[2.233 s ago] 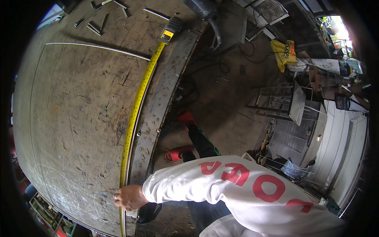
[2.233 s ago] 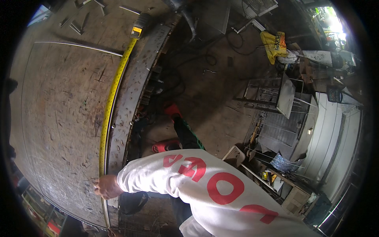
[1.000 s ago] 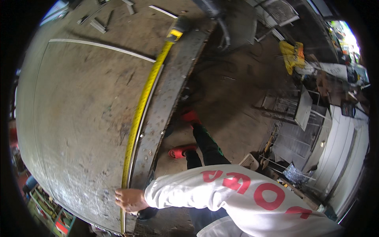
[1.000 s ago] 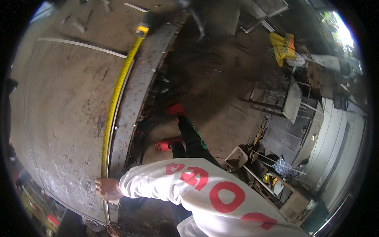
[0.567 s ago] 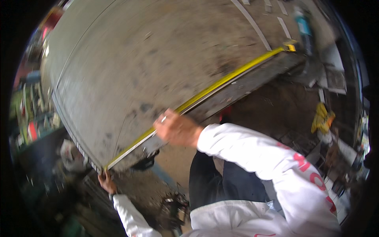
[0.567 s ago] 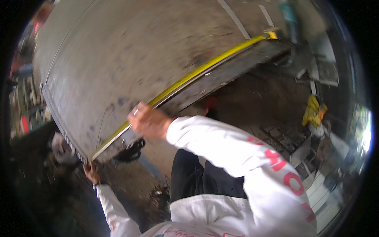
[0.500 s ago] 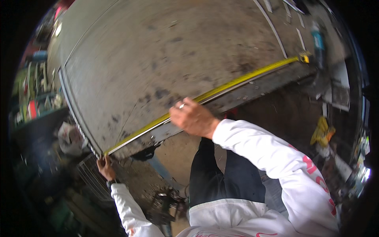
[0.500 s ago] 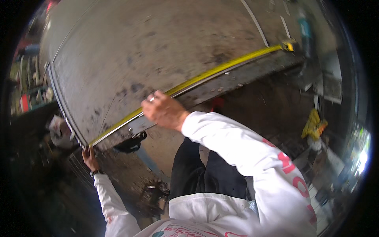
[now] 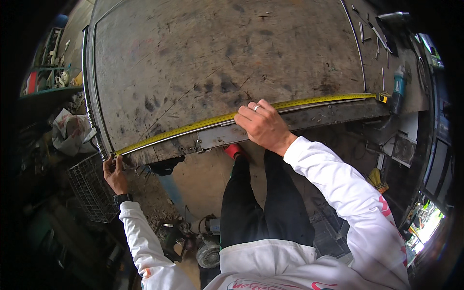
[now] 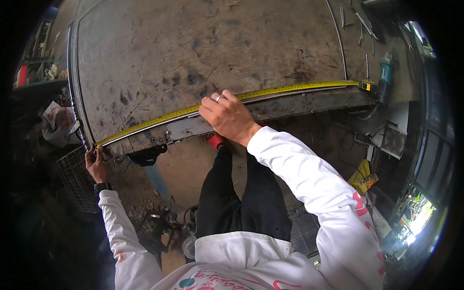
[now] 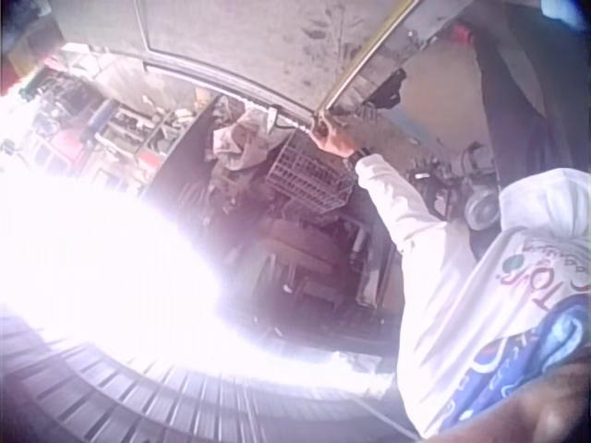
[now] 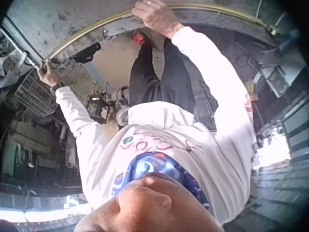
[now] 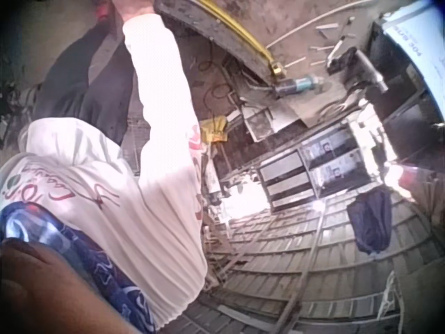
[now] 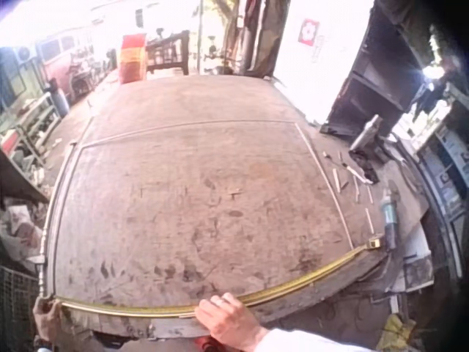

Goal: The person measures and marks metal rods on a workbench, cuts them with an angle grinder, and welds them together to form a rectangular frame. The person repeatedly measures, cuts, and welds the rods to assemble the frame.

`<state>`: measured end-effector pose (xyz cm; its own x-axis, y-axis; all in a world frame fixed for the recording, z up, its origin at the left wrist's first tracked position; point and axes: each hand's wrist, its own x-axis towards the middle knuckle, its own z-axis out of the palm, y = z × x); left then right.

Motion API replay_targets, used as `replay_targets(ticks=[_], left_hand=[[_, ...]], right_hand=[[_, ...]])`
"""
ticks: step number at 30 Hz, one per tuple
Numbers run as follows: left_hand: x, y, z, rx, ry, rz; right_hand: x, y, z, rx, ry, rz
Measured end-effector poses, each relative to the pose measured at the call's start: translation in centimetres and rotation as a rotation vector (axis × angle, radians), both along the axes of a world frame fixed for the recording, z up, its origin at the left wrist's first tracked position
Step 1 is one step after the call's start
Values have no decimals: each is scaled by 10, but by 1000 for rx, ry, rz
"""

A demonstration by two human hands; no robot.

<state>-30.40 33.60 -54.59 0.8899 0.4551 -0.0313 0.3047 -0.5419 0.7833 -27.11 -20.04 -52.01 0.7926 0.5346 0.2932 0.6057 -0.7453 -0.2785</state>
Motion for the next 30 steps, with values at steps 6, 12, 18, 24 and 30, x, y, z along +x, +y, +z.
replay_targets(ticks=[6,12,18,24,30], left_hand=[[6,21,-10,-93,50,-30],[-2,50,-17,23,41,-116],[9,46,-13,-67,44,-94],[6,38,-2,74,147,-48],[15,30,7,79,163,-83]], right_hand=[[-4,15,12,-93,59,-105],[-16,39,12,-125,45,-232],[-21,52,19,-156,126,-358],[-21,70,19,-246,156,-373],[-17,77,30,-440,194,-284]])
